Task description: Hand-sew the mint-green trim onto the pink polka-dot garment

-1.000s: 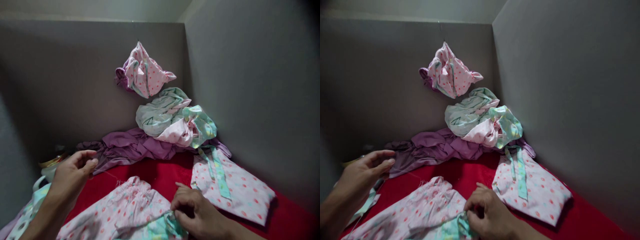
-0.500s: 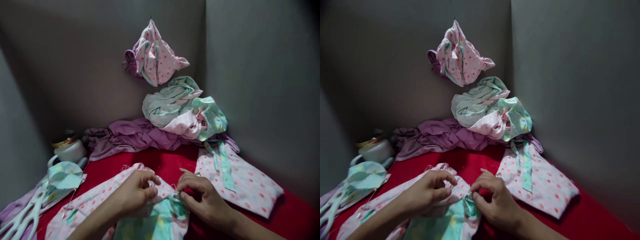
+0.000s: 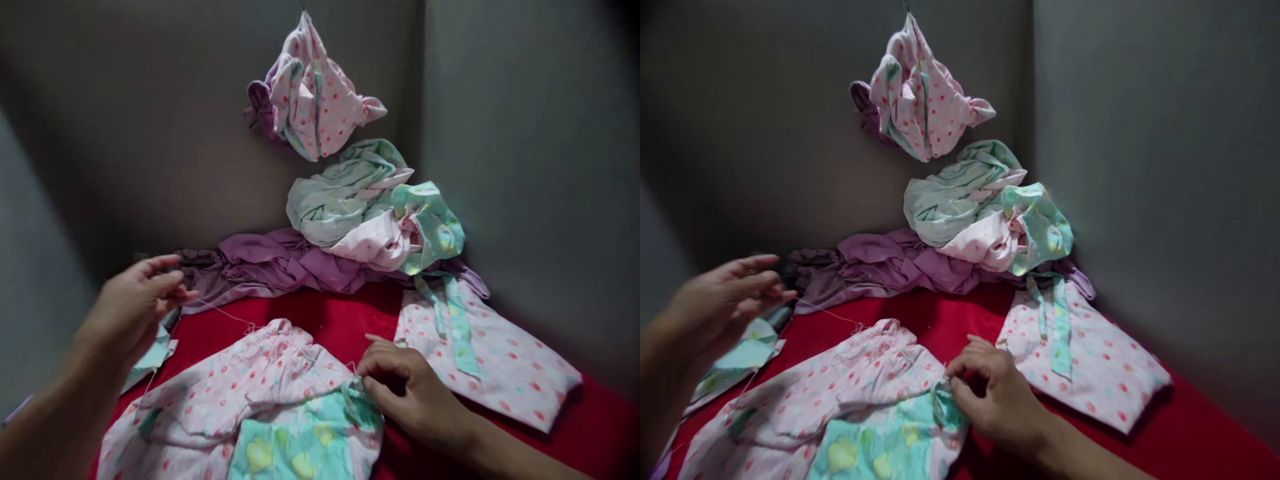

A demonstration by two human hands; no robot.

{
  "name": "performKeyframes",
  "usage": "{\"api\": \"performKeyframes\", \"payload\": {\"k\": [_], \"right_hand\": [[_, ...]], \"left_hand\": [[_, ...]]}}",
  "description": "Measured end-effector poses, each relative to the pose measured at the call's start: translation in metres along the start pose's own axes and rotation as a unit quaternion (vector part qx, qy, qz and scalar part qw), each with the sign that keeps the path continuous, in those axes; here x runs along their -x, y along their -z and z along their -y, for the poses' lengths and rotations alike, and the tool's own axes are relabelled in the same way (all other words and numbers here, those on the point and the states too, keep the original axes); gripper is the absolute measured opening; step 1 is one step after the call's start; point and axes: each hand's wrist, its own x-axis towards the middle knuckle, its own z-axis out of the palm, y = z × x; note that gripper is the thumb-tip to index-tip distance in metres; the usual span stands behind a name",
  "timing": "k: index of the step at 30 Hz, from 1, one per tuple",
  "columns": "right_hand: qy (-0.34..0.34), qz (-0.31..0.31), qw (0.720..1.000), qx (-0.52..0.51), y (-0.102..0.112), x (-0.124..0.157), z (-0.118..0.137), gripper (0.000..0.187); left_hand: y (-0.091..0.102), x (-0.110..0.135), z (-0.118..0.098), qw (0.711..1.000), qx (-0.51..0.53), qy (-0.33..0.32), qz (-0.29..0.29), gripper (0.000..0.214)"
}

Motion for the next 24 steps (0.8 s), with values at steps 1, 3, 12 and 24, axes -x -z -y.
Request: {"api": "performKeyframes", "payload": {"k": [1,3,12,24], "right_hand": [[-0.001,0.003,1.000,0.000,-0.001,0.000,-0.001,0.012],[-0.003,0.007,1.000,0.002,-0.002,0.000,-0.002,0.012],[-0.002,0.027,0.999,0.018,-0.002,0.000,-0.004,0.015],[-0.049,0.041,0.998,0.002,-0.002,0.003,-0.002,0.017]], "left_hand": [[0.006,-0.005,-0.003,0.998,-0.017,-0.022,-0.052,0.038],[0.015,-0.011,-0.009,0.983,-0.085,-0.078,-0.141,0.047],[0.013,-0.004,-0.014,0.946,-0.195,-0.169,-0.198,0.053],[0.018,-0.002,-0.010,0.933,-0.213,-0.214,-0.194,0.057]]}}
